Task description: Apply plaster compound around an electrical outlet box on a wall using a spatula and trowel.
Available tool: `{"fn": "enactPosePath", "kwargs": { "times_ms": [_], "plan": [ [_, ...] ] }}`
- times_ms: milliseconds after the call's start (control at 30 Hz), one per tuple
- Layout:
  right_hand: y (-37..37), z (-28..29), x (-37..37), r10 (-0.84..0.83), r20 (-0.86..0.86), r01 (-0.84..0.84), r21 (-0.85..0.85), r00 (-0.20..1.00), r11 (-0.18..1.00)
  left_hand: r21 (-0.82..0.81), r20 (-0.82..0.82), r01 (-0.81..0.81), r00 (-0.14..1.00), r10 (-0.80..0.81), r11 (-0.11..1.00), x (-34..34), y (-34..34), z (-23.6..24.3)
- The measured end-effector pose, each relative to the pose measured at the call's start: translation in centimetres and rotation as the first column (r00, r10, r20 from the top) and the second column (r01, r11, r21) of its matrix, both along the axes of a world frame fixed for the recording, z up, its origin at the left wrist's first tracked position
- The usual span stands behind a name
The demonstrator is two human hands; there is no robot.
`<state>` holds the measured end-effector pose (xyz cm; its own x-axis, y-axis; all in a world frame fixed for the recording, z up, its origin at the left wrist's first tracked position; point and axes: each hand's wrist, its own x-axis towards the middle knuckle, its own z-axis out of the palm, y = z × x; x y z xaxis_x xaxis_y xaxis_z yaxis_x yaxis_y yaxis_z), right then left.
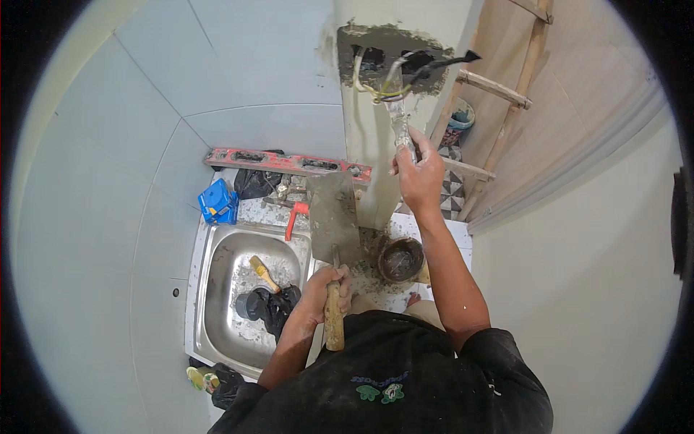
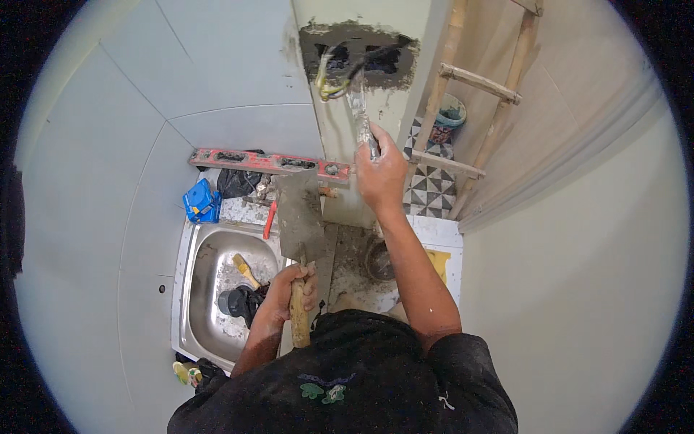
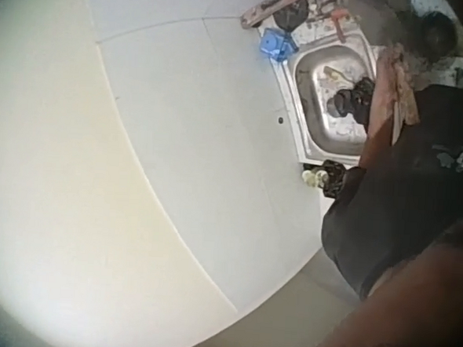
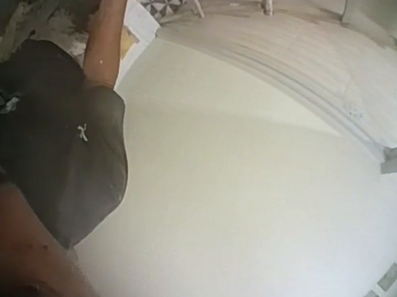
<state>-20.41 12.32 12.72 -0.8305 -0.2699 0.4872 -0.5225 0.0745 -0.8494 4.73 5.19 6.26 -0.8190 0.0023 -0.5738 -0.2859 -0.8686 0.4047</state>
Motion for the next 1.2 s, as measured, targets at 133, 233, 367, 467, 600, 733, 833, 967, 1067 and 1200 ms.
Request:
{"fn": "enactPosePath", "kwargs": {
  "times_ms": [133, 233, 367, 467, 600, 733, 833, 967, 1067, 1200],
  "plan": [
    [-0.6, 2.7, 0.5, 0.083, 0.221, -0.073, -0.054, 0.972, 0.996, -0.025, -0.083, 0.016, 0.996, -0.018, 1.0, 0.7, -1.0, -0.8],
    [-0.4, 4.6, -0.3, 0.097, 0.214, -0.096, -0.015, 0.972, 0.995, 0.005, -0.15, 0.054, 0.987, -0.053, 0.999, 0.9, -1.7, -1.5],
    [-0.2, 7.0, -1.4, 0.146, 0.298, -0.142, -0.034, 0.944, 0.989, -0.09, -0.111, 0.058, 0.992, -0.067, 0.994, 1.1, -2.7, -0.8],
    [0.1, 8.6, -2.6, 0.183, 0.359, -0.205, 0.021, 0.915, 0.979, -0.103, -0.124, 0.079, 0.988, -0.092, 0.992, 1.3, -3.4, -1.5],
    [0.1, 9.9, -3.7, 0.156, 0.38, -0.194, 0.064, 0.912, 0.979, -0.073, -0.171, 0.111, 0.978, -0.123, 0.991, 1.5, -4.3, -2.2],
    [-0.6, 10.3, -3.4, 0.129, 0.386, -0.17, 0.074, 0.913, 0.983, -0.079, -0.166, 0.13, 0.976, -0.142, 0.988, 1.9, -5.2, -2.6],
    [-1.0, 10.2, -3.3, 0.11, 0.379, -0.147, 0.069, 0.919, 0.987, -0.043, -0.172, 0.135, 0.975, -0.141, 0.99, 1.9, -5.7, -2.9],
    [-1.4, 10.2, -2.9, 0.089, 0.36, -0.125, 0.079, 0.929, 0.989, -0.012, -0.178, 0.133, 0.975, -0.133, 0.991, 1.9, -6.2, -3.1],
    [-1.6, 10.3, -2.6, 0.061, 0.365, -0.096, 0.079, 0.929, 0.992, 0.01, -0.186, 0.132, 0.974, -0.128, 0.991, 1.9, -6.4, -3.3],
    [-1.5, 10.7, -2.5, 0.066, 0.359, -0.1, 0.077, 0.931, 0.992, 0.042, -0.172, 0.154, 0.974, -0.145, 0.987, 1.7, -6.7, -3.1]
  ]
}}
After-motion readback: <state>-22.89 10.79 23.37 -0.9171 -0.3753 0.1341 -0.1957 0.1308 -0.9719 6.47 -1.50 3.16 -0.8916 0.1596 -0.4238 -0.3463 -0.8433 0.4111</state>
